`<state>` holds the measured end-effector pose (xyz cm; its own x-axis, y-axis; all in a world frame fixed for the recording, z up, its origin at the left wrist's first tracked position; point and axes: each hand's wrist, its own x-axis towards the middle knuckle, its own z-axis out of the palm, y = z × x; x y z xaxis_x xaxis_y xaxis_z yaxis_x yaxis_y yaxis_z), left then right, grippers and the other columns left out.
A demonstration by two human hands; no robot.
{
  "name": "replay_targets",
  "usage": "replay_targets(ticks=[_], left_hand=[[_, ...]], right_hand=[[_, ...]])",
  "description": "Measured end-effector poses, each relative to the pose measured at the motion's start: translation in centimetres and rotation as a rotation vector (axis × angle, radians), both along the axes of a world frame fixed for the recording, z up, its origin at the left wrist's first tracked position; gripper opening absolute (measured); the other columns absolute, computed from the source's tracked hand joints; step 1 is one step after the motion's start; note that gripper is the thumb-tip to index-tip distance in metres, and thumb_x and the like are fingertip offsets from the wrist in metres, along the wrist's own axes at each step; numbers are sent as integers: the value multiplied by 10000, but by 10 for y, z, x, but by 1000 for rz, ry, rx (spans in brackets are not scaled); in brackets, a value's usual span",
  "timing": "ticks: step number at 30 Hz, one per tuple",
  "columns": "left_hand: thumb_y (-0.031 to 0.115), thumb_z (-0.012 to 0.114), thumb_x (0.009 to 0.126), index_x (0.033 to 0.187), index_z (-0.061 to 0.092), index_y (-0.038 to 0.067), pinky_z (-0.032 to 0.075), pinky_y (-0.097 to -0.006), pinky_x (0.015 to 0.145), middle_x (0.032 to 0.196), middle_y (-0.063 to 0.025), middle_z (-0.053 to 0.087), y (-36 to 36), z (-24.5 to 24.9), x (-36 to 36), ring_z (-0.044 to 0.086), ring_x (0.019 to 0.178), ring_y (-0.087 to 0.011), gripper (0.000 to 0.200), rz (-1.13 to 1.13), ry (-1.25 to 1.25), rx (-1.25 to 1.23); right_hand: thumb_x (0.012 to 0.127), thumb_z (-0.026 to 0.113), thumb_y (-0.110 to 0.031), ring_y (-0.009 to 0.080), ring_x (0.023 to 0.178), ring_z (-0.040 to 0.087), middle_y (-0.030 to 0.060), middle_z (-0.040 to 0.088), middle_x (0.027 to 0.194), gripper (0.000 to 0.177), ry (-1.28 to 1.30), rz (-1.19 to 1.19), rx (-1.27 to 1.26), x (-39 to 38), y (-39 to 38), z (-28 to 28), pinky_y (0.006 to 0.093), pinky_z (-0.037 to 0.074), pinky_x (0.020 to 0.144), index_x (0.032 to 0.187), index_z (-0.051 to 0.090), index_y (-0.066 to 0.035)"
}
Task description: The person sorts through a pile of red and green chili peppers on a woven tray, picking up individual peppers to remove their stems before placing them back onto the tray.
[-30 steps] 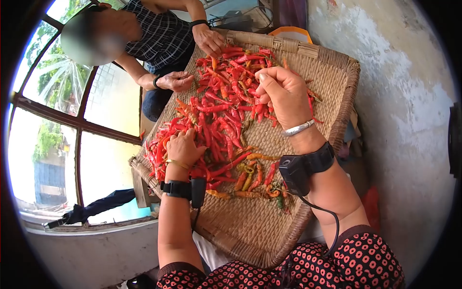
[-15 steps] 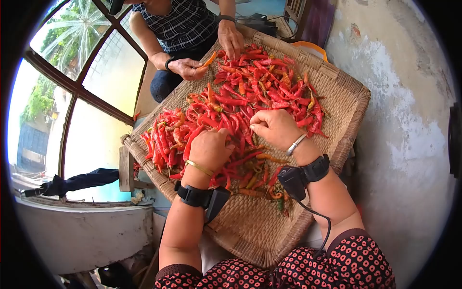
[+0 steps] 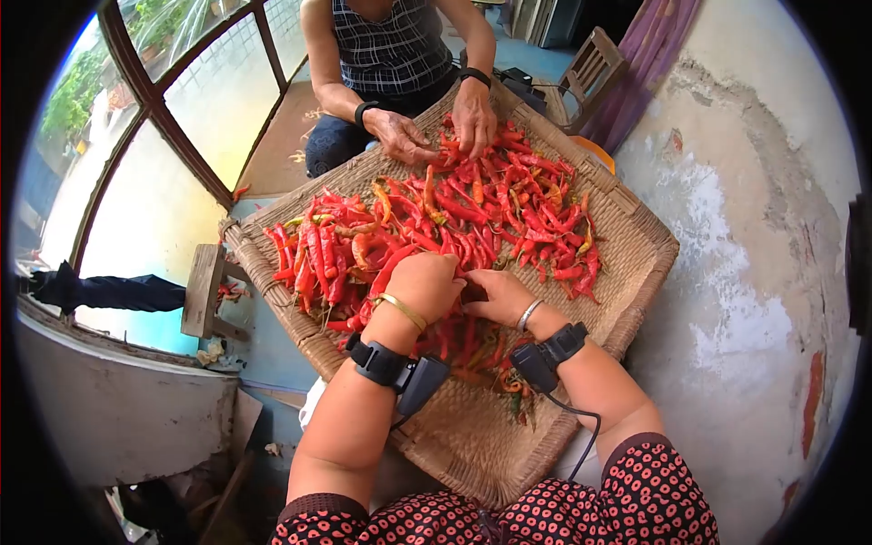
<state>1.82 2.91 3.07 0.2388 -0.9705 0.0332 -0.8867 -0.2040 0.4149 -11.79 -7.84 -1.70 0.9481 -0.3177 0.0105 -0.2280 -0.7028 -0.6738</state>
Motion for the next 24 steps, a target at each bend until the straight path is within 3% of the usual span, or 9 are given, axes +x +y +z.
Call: replay_targets(ticks=[2,5,7,8,10,14,22,24], left_hand=[[239,594,710,779,580,28,461,-424,637,701,-173,593,-2,-7,-2,583,700,-337,223,-12,-1,-25],[247,602,711,830,573,27,461,-424,652,726,-172,599,-2,-9,-3,586,728,-333,252,-36,6,14],[256,613,714,896,557,32,459,-422,673,748,-167,600,2,-9,-3,585,749,-334,294,-67,14,66],[256,613,714,896,557,32,459,-422,673,748,-167,600,5,-9,-3,585,749,-334,294,-62,21,59],[251,623,707,918,555,35,459,-424,680,742,-175,596,14,-9,-3,583,747,-339,310,-97,34,38],[242,630,701,962,552,37,460,-426,685,756,-183,599,24,-10,5,584,758,-340,341,-154,76,-56],[232,615,710,986,567,45,468,-417,699,782,-160,613,18,-9,5,593,774,-330,337,-136,75,82],[228,610,713,978,570,44,470,-414,704,783,-153,616,17,-6,2,596,777,-326,325,-115,64,121]], right_hand=[[675,659,-298,346,823,568,172,595,834,354,67,-1,-96,-2,0,-11,383,456,720,859,547,-17],[687,652,-205,281,707,596,127,598,754,265,87,-96,-39,0,2,-12,356,469,644,856,560,-23],[712,607,-81,155,601,569,47,575,680,164,95,-220,359,0,5,-2,288,463,559,863,578,-24],[712,607,-81,155,601,569,47,575,680,164,102,-216,351,0,5,2,288,463,559,863,578,-24],[744,547,-5,61,573,506,-14,534,664,170,50,-322,606,-2,1,8,217,427,512,908,586,-25],[777,541,-28,46,549,490,-27,520,674,192,38,-295,681,-14,-13,52,191,397,479,966,575,-26],[808,549,-36,50,584,530,7,557,751,211,-483,-539,488,-2,-55,104,172,441,483,1018,537,-16],[810,547,-35,60,621,538,11,550,781,260,-676,-760,179,13,-58,95,175,449,496,1067,512,-9]])
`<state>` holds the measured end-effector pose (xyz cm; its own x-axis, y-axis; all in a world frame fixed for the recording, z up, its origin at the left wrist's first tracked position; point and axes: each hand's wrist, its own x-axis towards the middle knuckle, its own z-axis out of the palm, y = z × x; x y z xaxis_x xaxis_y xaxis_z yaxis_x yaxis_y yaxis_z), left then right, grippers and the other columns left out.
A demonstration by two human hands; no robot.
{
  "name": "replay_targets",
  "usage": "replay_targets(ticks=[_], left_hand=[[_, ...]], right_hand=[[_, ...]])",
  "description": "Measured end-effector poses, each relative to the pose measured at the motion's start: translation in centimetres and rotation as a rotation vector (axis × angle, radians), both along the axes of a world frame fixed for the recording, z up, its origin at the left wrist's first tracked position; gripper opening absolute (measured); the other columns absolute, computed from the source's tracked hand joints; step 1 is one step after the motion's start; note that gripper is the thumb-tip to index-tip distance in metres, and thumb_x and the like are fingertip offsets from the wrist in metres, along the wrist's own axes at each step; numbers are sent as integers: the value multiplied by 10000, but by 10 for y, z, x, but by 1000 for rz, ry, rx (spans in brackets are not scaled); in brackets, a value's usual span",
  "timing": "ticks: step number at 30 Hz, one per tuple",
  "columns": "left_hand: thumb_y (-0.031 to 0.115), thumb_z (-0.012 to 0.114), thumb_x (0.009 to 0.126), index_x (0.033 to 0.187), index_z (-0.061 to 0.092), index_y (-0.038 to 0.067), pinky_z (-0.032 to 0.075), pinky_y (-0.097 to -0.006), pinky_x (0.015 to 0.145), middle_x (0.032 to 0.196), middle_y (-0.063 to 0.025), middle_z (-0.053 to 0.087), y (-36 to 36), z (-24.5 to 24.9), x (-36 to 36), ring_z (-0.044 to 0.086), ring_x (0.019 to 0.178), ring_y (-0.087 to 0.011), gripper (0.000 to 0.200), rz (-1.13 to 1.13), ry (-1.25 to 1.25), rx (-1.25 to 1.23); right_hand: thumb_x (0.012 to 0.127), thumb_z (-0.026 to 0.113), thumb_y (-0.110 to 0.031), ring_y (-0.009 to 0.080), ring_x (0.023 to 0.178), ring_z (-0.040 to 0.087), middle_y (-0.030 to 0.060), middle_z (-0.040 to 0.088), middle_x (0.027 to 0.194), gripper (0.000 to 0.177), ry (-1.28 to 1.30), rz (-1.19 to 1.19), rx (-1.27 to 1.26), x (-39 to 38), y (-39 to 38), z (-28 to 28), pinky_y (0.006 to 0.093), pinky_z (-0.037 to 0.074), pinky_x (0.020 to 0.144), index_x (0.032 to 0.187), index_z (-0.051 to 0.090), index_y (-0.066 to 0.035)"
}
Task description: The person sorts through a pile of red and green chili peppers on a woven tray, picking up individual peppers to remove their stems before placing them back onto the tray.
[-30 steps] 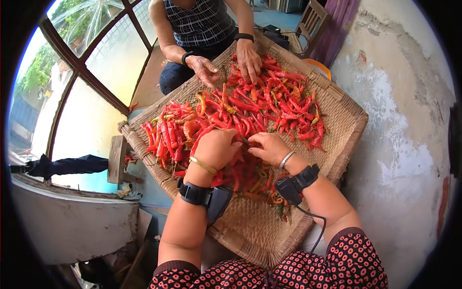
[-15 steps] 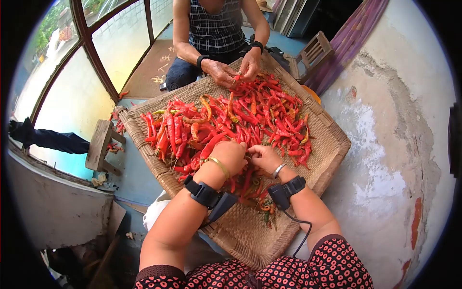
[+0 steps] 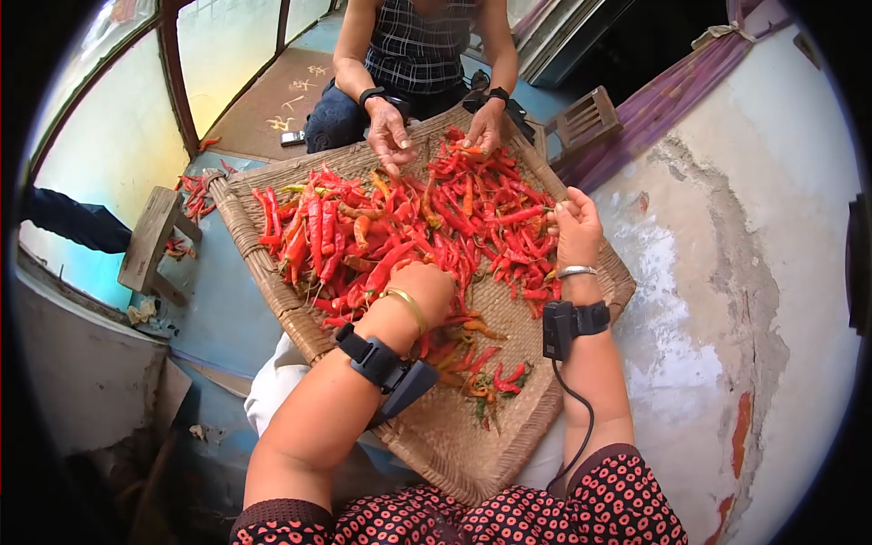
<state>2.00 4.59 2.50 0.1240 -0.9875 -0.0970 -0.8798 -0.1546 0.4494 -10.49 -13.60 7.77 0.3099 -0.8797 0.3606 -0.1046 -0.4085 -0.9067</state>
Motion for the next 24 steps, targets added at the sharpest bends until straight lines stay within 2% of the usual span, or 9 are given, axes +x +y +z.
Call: replay_targets(ticks=[2,4,8,11,13,17,20,22,24], left_hand=[[138,524,764,982,609,56,485,-394,752,939,-151,624,1,5,-1,595,909,-303,247,-27,-18,66],[157,548,747,942,608,46,482,-394,740,885,-147,626,1,-3,-2,602,864,-297,232,15,-33,15],[147,536,746,869,617,21,481,-386,733,878,-159,625,6,-1,-6,606,853,-279,193,95,-73,-37],[125,510,758,866,629,15,484,-372,726,898,-158,625,10,11,-9,601,871,-277,195,56,-85,25],[126,510,761,869,636,20,486,-368,722,896,-152,625,10,10,-12,600,872,-279,197,9,-95,33],[115,524,759,850,651,28,487,-362,722,895,-140,620,14,19,-13,593,880,-274,180,-17,-123,49],[100,541,743,833,655,26,486,-358,719,890,-134,616,14,16,-14,589,874,-272,163,-10,-116,58],[104,547,735,834,656,29,488,-357,710,882,-132,615,14,14,-15,589,867,-271,165,-7,-134,58],[105,550,731,832,656,31,488,-357,708,878,-130,616,14,16,-15,590,863,-272,164,-14,-131,64]], right_hand=[[766,612,-47,96,654,527,44,534,844,331,201,55,-125,10,18,-17,227,461,577,1086,532,-29],[737,647,-170,200,660,577,100,580,786,241,589,231,-375,19,46,-33,301,466,617,938,603,-43],[774,581,-314,342,857,577,185,601,931,335,886,394,-216,32,72,-81,406,455,730,976,585,-47],[780,590,-271,298,821,604,169,623,898,321,776,403,-239,26,63,-109,377,468,721,1001,578,-39],[778,601,-217,227,768,614,119,639,815,294,547,491,127,22,57,-115,338,480,694,1006,579,-32],[776,599,-178,154,638,592,54,616,685,242,710,418,281,11,49,-89,291,478,601,964,600,-27],[773,602,-177,116,563,568,39,599,653,207,752,398,-133,0,36,-83,262,453,535,918,617,-30],[783,591,-173,93,520,549,34,593,645,182,724,380,-185,-8,33,-74,244,432,503,881,623,-23],[812,561,-170,95,516,542,39,597,640,185,608,324,169,-13,25,-67,226,426,493,881,622,-8]])
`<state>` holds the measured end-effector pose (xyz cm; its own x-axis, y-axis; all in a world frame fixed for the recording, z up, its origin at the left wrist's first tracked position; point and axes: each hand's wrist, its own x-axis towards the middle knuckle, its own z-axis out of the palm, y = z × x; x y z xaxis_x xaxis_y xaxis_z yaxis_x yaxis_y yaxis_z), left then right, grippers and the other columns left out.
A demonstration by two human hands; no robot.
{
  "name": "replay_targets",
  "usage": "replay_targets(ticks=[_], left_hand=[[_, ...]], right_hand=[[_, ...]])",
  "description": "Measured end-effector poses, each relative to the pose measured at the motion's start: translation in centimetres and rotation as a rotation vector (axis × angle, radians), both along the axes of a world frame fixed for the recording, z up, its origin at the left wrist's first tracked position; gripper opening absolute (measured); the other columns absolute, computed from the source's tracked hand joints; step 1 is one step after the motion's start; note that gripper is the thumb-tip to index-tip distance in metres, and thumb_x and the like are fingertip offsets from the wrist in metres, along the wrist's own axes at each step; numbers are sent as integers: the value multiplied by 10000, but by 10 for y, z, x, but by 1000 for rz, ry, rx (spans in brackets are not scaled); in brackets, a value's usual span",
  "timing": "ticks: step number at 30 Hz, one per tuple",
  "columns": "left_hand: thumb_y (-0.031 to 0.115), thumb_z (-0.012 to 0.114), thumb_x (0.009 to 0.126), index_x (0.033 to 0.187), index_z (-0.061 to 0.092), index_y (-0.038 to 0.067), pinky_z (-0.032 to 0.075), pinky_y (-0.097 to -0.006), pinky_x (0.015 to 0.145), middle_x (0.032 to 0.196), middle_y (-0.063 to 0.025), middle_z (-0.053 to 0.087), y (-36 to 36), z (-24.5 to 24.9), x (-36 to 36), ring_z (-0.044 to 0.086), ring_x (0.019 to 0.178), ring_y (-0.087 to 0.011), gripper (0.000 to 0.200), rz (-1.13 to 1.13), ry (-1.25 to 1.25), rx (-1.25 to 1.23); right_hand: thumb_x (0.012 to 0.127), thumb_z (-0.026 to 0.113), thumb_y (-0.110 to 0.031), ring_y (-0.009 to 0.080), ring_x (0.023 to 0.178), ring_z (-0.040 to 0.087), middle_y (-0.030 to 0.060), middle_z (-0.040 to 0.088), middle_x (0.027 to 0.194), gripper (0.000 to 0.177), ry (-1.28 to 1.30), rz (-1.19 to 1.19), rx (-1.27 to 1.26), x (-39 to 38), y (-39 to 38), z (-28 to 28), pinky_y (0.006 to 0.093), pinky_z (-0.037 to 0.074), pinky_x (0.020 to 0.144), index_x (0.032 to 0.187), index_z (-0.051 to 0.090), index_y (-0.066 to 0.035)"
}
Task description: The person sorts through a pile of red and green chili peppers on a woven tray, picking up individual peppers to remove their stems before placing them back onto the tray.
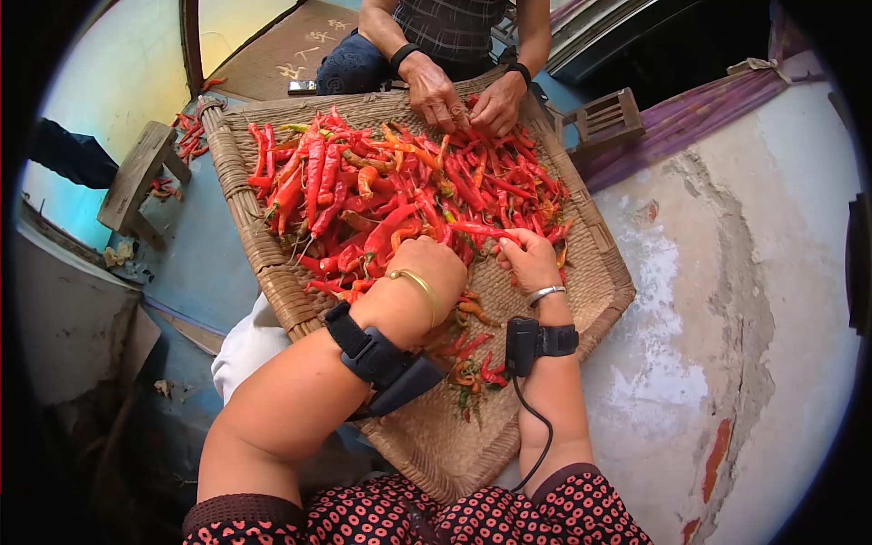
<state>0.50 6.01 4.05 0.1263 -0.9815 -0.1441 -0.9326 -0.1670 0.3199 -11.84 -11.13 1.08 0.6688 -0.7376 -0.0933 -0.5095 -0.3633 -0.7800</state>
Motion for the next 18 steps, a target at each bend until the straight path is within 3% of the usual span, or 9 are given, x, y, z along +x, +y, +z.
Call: replay_targets(ticks=[2,5,6,8,9,12,14,16,18], left_hand=[[106,552,727,831,657,33,489,-356,707,874,-129,616,0,0,0,591,860,-273,164,-7,2,9],[106,554,725,825,658,40,490,-355,709,874,-127,617,-1,0,0,590,863,-269,158,-1,-10,20],[109,556,723,820,658,45,490,-355,708,871,-126,617,-1,0,0,591,860,-267,155,3,-4,22],[111,558,722,815,659,49,491,-355,707,867,-125,617,-1,0,1,592,856,-266,151,11,0,24],[114,558,722,811,659,52,492,-356,703,864,-124,617,-1,-3,1,594,851,-265,148,8,-6,2],[120,558,725,806,658,56,492,-359,700,860,-125,617,-1,-9,-1,596,842,-266,143,8,-28,-27],[124,558,727,804,657,57,492,-362,701,859,-126,616,-2,-10,-2,597,838,-268,142,7,-47,-39],[130,557,728,802,656,58,491,-365,701,860,-129,615,0,-10,-1,596,842,-269,142,1,-33,-67],[134,557,727,803,657,61,491,-367,702,863,-130,616,0,-11,0,596,843,-273,145,2,-33,-61]], right_hand=[[838,535,-166,77,504,524,42,589,646,239,-24,-29,135,0,-6,12,208,421,477,998,584,4],[834,554,-181,103,560,555,67,596,718,531,-568,-289,382,3,-15,17,233,443,501,1286,335,-7],[834,554,-181,103,560,555,67,596,718,531,-570,-289,383,2,-19,9,233,443,501,1286,335,-7],[809,585,-193,167,624,581,98,605,797,588,-140,-271,-116,5,-21,-5,278,462,559,1300,312,-21],[782,611,-205,202,684,590,120,593,869,570,31,-184,-398,4,-19,-13,327,466,625,1272,368,-44],[739,634,-237,271,781,588,153,587,917,363,126,142,-484,18,7,-17,364,463,699,1043,571,-48],[725,643,-247,272,816,593,154,589,938,335,157,203,-601,29,18,-27,335,467,698,966,600,-18],[717,641,-250,287,779,597,145,609,870,293,143,177,-620,34,25,-28,356,471,679,915,620,-34],[708,647,-270,319,772,585,139,615,829,250,328,163,-532,35,24,-28,408,462,674,883,628,-92]])
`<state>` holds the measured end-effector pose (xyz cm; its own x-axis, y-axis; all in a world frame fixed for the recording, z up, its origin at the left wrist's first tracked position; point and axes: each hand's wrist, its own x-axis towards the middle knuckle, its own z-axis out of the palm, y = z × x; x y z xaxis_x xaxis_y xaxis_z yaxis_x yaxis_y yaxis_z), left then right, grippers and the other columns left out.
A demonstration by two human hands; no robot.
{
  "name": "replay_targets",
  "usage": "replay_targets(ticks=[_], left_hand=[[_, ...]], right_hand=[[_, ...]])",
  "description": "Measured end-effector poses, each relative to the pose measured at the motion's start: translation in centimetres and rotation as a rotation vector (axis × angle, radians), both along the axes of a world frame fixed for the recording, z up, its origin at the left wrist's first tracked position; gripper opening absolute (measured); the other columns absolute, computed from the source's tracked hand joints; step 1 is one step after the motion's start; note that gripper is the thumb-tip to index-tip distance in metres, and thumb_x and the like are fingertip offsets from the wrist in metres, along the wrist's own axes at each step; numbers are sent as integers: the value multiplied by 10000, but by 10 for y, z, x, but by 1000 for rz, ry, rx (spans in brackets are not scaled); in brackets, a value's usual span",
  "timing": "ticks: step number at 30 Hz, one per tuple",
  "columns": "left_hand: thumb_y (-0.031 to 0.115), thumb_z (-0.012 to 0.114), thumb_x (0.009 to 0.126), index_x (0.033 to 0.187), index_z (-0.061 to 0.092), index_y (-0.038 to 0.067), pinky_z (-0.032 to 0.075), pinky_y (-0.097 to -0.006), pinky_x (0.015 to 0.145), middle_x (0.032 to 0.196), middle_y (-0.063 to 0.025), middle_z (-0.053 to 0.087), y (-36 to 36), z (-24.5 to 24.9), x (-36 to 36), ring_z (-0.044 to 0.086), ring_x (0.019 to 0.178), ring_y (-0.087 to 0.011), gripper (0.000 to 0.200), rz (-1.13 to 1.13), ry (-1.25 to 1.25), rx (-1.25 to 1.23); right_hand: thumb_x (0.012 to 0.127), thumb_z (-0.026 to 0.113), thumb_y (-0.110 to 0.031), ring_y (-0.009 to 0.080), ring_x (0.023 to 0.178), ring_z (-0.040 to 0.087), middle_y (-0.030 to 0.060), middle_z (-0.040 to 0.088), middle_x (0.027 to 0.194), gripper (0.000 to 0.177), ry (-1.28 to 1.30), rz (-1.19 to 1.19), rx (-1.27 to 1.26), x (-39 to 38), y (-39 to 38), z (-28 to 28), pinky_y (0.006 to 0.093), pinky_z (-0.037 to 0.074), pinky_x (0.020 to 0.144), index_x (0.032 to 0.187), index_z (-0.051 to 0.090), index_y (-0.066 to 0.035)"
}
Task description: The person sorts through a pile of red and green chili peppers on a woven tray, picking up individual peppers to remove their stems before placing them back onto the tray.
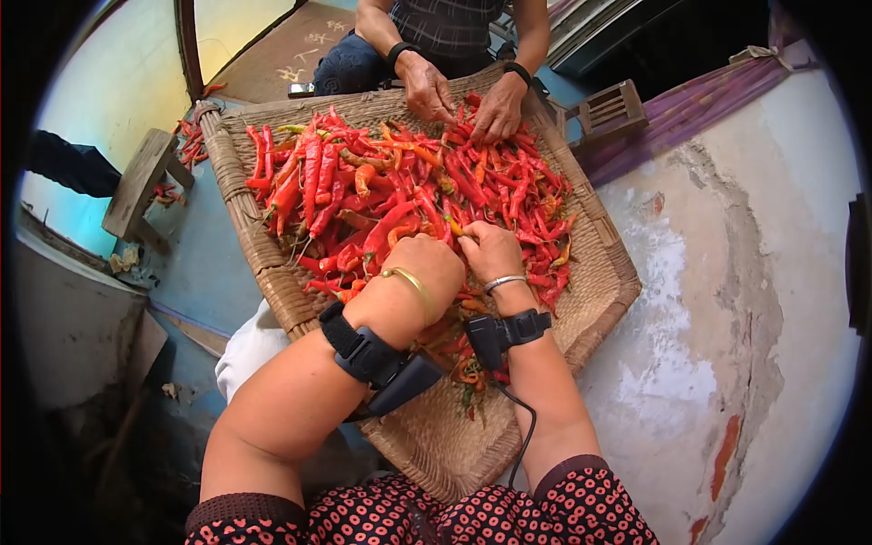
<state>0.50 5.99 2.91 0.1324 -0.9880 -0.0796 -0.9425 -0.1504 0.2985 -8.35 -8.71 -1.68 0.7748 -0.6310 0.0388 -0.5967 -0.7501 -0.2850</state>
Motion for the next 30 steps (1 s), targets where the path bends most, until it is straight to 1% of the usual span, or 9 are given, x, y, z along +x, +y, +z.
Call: replay_targets(ticks=[4,9,11,12,14,17,20,23,30], left_hand=[[141,555,726,810,658,62,491,-369,705,874,-132,616,-1,2,1,596,844,-284,155,12,26,29],[146,548,731,814,656,54,488,-374,717,879,-132,616,-1,4,2,593,854,-285,164,2,48,61],[146,546,733,815,655,52,487,-376,720,877,-133,616,-1,5,4,593,856,-284,167,15,54,50],[129,550,736,833,658,43,490,-363,725,882,-139,627,1,7,5,603,860,-281,168,10,62,42],[111,554,739,851,660,35,493,-349,730,886,-145,638,0,7,7,614,864,-277,172,3,71,33],[125,556,742,842,661,40,493,-353,726,875,-145,639,-3,4,9,619,850,-276,168,23,38,59],[159,548,737,797,649,43,479,-383,725,860,-133,616,-3,1,10,596,831,-285,165,47,67,74],[167,556,737,784,648,43,479,-383,717,846,-131,616,-2,-2,11,599,814,-286,161,49,60,46],[157,588,720,770,645,45,476,-385,709,839,-137,613,-2,0,10,598,811,-290,136,44,54,37]], right_hand=[[722,624,-249,293,708,597,136,617,744,186,-2,-23,135,-19,-13,24,376,463,633,811,643,-87],[727,631,-168,215,661,602,83,615,680,209,-505,-343,487,-34,-43,33,347,461,620,898,637,-49],[719,641,-175,268,685,598,92,618,722,228,-698,-240,-244,-32,-54,22,367,463,634,916,632,-62],[719,641,-175,268,685,598,92,618,722,228,-700,-240,-244,-37,-55,18,367,463,634,916,632,-62],[719,637,-200,298,724,595,107,621,771,202,-322,-76,-287,-36,-31,29,384,465,653,876,636,-71],[708,622,-331,292,773,597,133,624,814,252,81,-6,146,-23,-10,21,381,468,666,794,656,-96],[724,611,-353,312,814,597,136,633,862,272,430,-21,50,-12,11,26,407,475,700,826,660,-106],[725,605,-363,314,827,597,135,633,867,299,605,-80,-40,-7,15,28,414,476,723,859,651,-99],[708,592,-368,305,794,604,119,638,832,294,544,-130,25,-18,-6,22,405,479,713,775,648,-87]])
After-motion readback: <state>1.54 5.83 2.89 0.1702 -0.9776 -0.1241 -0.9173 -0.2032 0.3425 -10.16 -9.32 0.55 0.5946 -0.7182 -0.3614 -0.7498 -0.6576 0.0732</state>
